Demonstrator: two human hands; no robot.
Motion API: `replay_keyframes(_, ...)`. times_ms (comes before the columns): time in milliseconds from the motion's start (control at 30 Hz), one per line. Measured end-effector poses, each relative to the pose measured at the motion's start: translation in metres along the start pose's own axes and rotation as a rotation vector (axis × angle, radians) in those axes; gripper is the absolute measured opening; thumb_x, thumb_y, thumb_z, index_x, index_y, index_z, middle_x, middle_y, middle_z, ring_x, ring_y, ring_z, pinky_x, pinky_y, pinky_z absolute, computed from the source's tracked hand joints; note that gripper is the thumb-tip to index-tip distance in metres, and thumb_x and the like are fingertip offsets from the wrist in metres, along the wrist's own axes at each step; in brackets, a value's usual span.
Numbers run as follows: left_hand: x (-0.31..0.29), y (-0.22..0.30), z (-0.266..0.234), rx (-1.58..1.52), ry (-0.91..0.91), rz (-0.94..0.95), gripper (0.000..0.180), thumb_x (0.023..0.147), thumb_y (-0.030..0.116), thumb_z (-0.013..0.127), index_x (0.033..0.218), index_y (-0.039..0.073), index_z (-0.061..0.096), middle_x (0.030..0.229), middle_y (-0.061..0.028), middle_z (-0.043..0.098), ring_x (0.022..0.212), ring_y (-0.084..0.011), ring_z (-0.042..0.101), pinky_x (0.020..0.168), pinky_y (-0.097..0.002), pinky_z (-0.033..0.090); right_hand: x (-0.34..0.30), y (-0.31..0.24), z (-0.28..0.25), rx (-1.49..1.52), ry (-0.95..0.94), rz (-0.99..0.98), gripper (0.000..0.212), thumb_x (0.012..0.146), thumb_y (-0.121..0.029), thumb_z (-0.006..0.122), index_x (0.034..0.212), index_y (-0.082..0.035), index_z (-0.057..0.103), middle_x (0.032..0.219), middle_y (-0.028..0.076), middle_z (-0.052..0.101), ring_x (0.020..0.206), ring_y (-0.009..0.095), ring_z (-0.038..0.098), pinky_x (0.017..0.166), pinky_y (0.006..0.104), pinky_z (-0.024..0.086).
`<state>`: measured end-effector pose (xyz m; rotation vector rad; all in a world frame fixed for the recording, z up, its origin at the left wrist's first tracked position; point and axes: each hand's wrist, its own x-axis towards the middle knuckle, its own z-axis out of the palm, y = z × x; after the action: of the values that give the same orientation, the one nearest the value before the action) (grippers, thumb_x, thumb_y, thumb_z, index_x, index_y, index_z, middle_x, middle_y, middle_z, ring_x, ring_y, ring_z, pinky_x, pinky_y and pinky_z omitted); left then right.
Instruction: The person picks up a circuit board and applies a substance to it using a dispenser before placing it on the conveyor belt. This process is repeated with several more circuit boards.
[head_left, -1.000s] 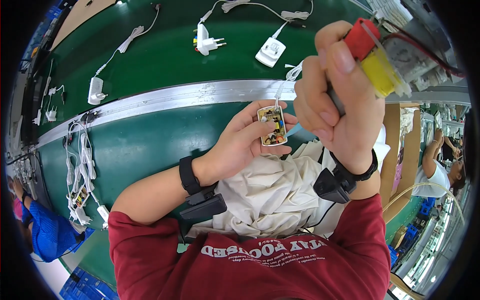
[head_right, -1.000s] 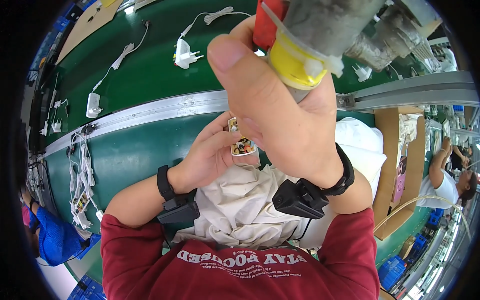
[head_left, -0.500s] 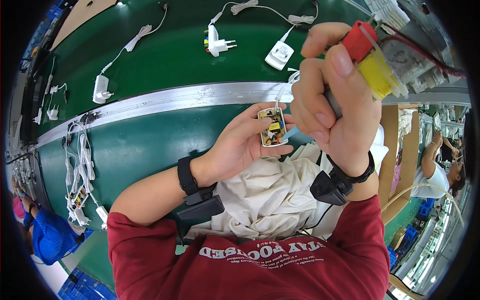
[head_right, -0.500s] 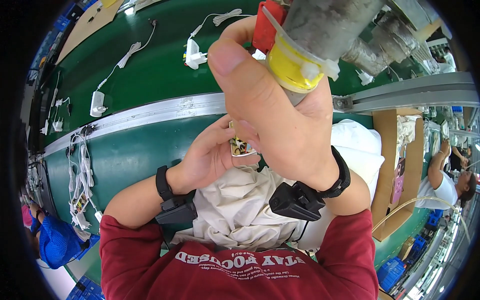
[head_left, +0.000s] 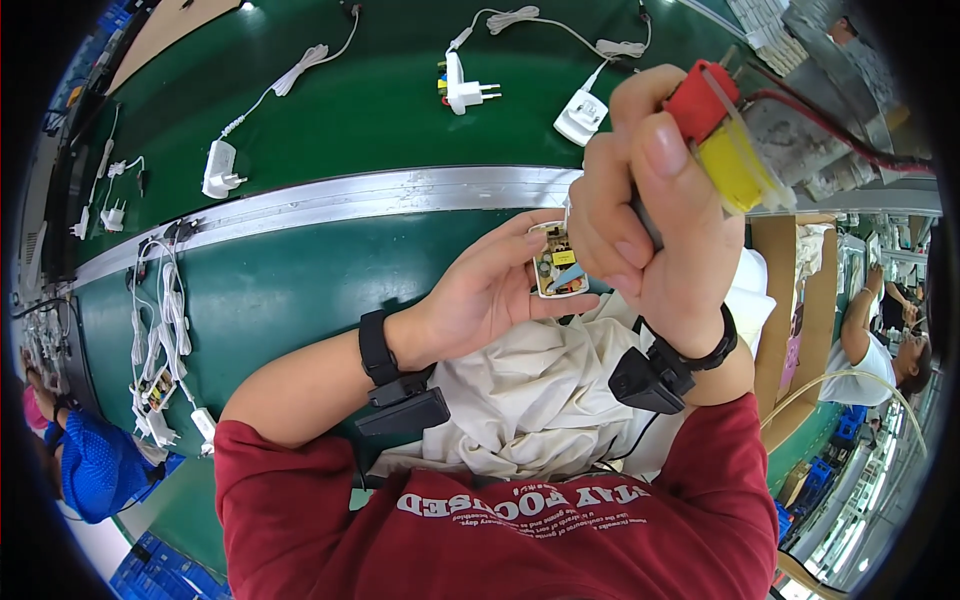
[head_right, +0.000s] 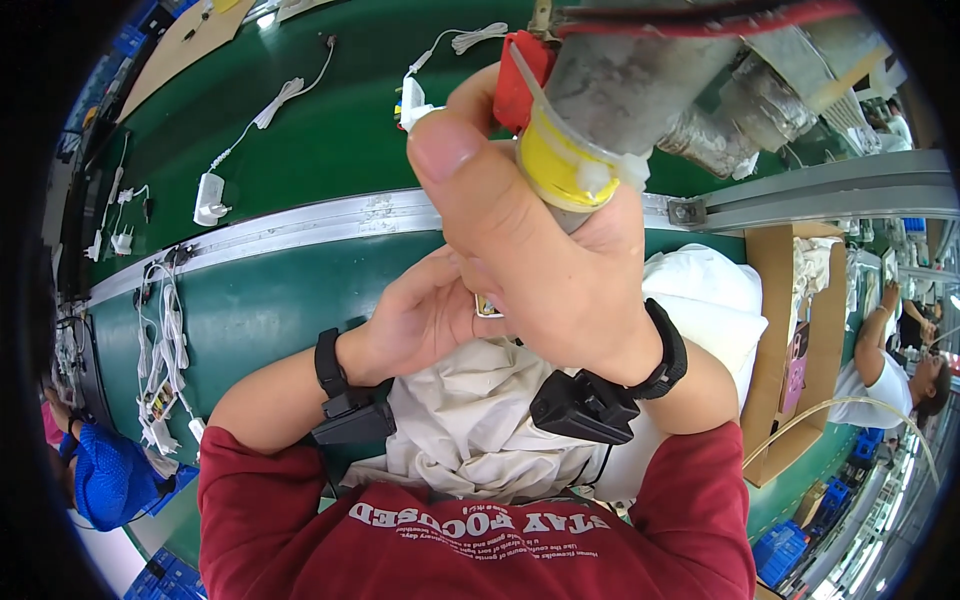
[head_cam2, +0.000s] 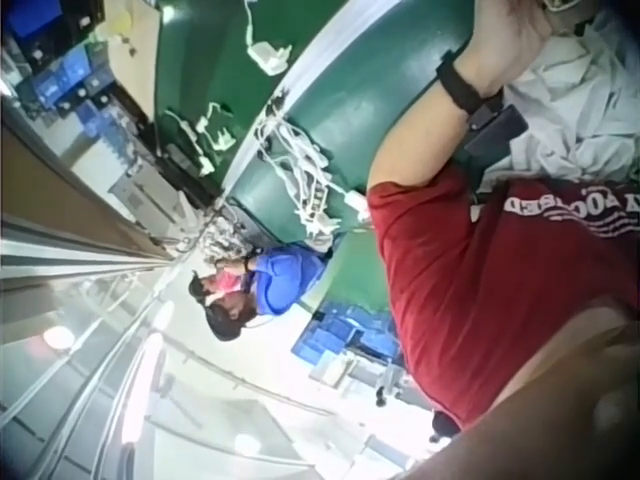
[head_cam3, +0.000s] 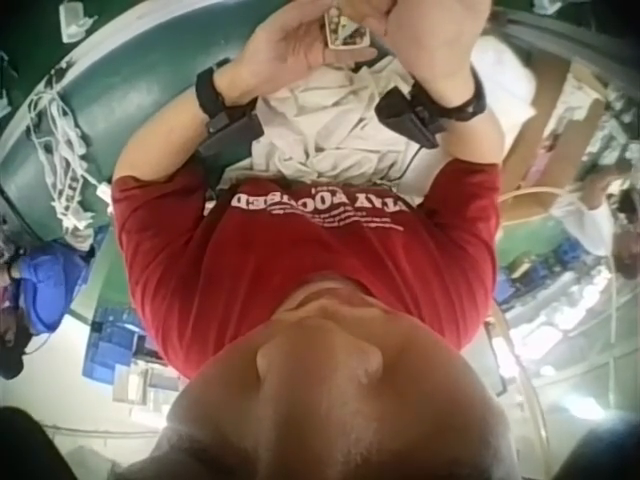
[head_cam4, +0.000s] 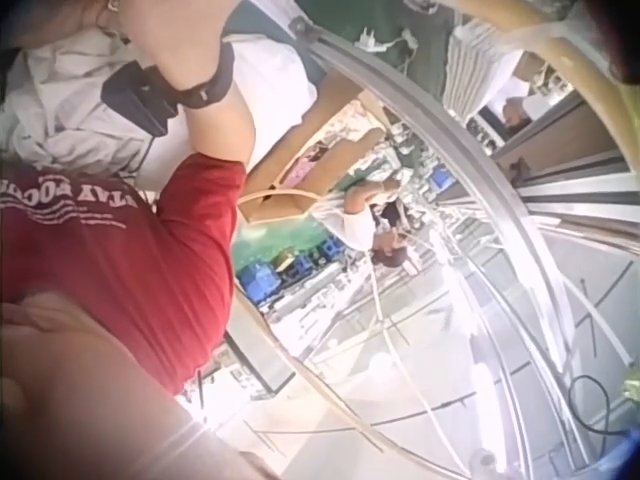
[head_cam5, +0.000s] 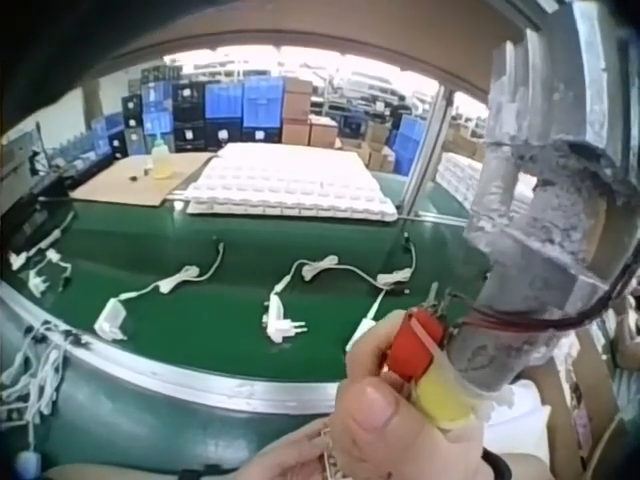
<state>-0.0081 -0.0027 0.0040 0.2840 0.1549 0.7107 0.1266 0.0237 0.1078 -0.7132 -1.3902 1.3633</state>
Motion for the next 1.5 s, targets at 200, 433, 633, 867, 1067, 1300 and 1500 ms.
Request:
replay_keyframes(200, 0.010, 0.000, 0.013, 0.034, -0.024, -0.007, 0.038, 0.101, 0.019, 0.036, 0.136, 0.003, 0.034, 0.131, -0.0147, 0.048, 0.121, -0.0243, 0.051, 0.103, -0.0478, 0.044, 0.006, -0.024, -0.003, -0.018, 0.120, 0.042, 0.029, 0.099, -0.033, 0.046, 0.103, -0.004, 0.044, 0.050, -0.001, 0.035, 0.036, 0.006, 0.029, 0.034, 0.0220, 0.025)
replay_keyframes(433, 0.054, 0.004, 0.059, 0.258, 0.026, -0.060, 0.040, 0.100, 0.022, 0.039, 0.137, 0.006, 0.034, 0.132, -0.0126, 0.048, 0.121, -0.0233, 0.051, 0.103, -0.0443, 0.044, 0.002, -0.079, -0.028, -0.002, 0.125, 0.087, 0.025, 0.098, -0.028, 0.049, 0.103, -0.004, 0.044, 0.053, -0.003, 0.038, 0.039, 0.003, 0.032, 0.037, 0.0204, 0.024)
replay_keyframes(633, 0.216, 0.048, 0.066, 0.354, -0.404, -0.126, 0.050, 0.092, 0.022, 0.059, 0.135, 0.006, 0.040, 0.128, -0.0090, 0.053, 0.110, -0.0194, 0.056, 0.091, -0.0307, 0.049, -0.009, -0.110, -0.034, 0.113, 0.121, 0.180, 0.022, 0.095, -0.026, 0.058, 0.099, -0.008, 0.047, 0.058, -0.006, 0.041, 0.044, 0.001, 0.034, 0.040, 0.0191, 0.024)
replay_keyframes(867, 0.297, -0.001, 0.136, 2.070, -0.045, 0.580, 0.042, 0.080, 0.019, 0.067, 0.112, -0.002, 0.049, 0.102, -0.0206, 0.057, 0.092, -0.0371, 0.059, 0.083, -0.0432, 0.048, -0.005, -0.133, -0.063, 0.020, 0.100, 0.151, 0.022, 0.093, -0.027, 0.060, 0.097, -0.008, 0.049, 0.059, -0.007, 0.042, 0.046, 0.000, 0.035, 0.041, 0.0186, 0.025)
replay_keyframes(1067, 0.248, -0.012, 0.134, 2.327, 0.046, 0.302, 0.039, 0.078, 0.025, 0.067, 0.104, -0.001, 0.054, 0.098, -0.0198, 0.061, 0.089, -0.0364, 0.061, 0.080, -0.0419, 0.050, -0.006, -0.135, -0.086, -0.014, 0.084, 0.148, 0.022, 0.093, -0.027, 0.061, 0.096, -0.009, 0.050, 0.061, -0.007, 0.044, 0.047, -0.001, 0.035, 0.041, 0.0183, 0.025)
replay_keyframes(1300, 0.186, 0.053, 0.139, 2.518, 0.171, 0.198, 0.039, 0.079, 0.035, 0.066, 0.096, 0.000, 0.062, 0.097, -0.0171, 0.067, 0.088, -0.0321, 0.066, 0.076, -0.0378, 0.053, -0.007, -0.124, -0.076, 0.007, 0.065, 0.111, 0.019, 0.093, -0.026, 0.061, 0.094, -0.010, 0.051, 0.061, -0.008, 0.043, 0.046, 0.000, 0.035, 0.041, 0.0184, 0.026)
replay_keyframes(1500, 0.138, 0.134, 0.041, 2.754, 0.652, 0.245, 0.038, 0.077, 0.040, 0.062, 0.074, 0.002, 0.064, 0.079, -0.0155, 0.069, 0.072, -0.0302, 0.067, 0.064, -0.0410, 0.053, -0.003, -0.116, -0.070, 0.007, 0.064, 0.117, 0.017, 0.094, -0.024, 0.058, 0.094, -0.009, 0.051, 0.059, -0.007, 0.042, 0.044, 0.001, 0.034, 0.039, 0.0193, 0.026)
